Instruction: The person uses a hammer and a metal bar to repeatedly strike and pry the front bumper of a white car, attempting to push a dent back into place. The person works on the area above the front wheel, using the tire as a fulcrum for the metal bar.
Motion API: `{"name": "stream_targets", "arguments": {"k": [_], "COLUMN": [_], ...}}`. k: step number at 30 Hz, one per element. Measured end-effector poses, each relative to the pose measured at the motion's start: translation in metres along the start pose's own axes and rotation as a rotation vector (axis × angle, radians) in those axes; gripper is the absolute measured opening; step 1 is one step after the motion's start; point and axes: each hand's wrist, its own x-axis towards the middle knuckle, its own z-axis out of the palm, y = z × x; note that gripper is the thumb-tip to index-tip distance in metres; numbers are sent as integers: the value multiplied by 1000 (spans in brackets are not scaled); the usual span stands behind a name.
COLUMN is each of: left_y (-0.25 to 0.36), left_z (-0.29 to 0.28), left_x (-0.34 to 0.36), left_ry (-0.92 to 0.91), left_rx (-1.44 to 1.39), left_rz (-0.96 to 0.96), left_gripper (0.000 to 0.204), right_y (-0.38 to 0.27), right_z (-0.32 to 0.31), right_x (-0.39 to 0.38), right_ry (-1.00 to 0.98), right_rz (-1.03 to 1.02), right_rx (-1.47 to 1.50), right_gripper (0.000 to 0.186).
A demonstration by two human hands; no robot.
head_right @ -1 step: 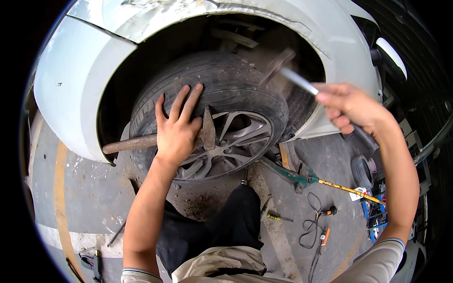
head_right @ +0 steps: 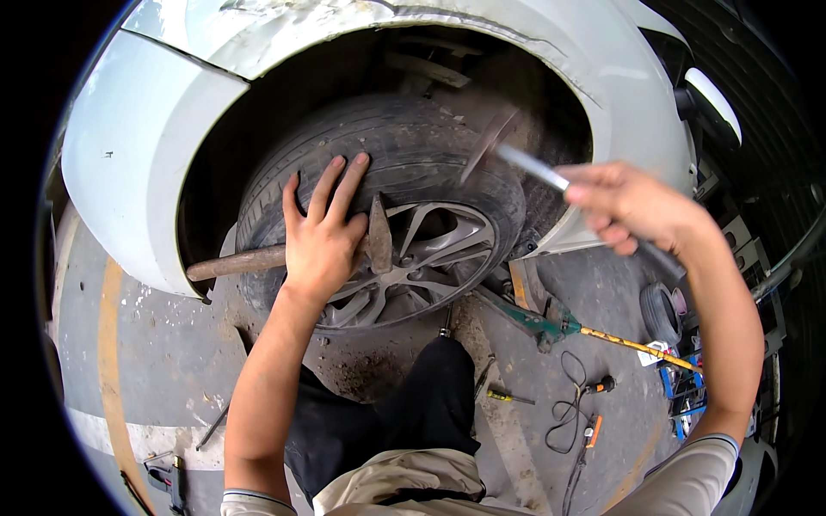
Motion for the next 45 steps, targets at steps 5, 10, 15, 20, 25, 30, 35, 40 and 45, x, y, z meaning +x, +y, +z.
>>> {"name": "stream_targets", "arguments": {"k": [5,10,15,20,25,30,35,40,45], "left_y": [-3,2,3,0,4,0,4,3,1], "left_z": [2,-4,-5,-3,-3,0,-2,2,0], "left_x": [-1,1,2,2,2,-1,1,-1,0], "left_ry": [22,-4,-19,23,20,-13,-23,27,-6], "left_rx": [17,7,16,2,-6,12,35,13,17], "left_rz": [-2,-18,-26,-25,-20,-18,2,-7,-15], "left_gripper": [11,7,7,6,7,15,11,9,10], "right_y": [-2,30,25,31,17,36,27,16,19], "right_z": [14,29,25,41,29,43,29,0,-3], "right_x": [-7,6,2,8,3,5,24,8,6], "right_ry": [-41,250,116,134,331,-22,442,252,-28], "right_rz": [-12,-142,-148,-134,-197,-90,-235,-108,47], "right_rx": [-81,57,-39,22,240,76,226,143,0], "right_gripper": [49,49,49,48,51,45,51,50,46]}}
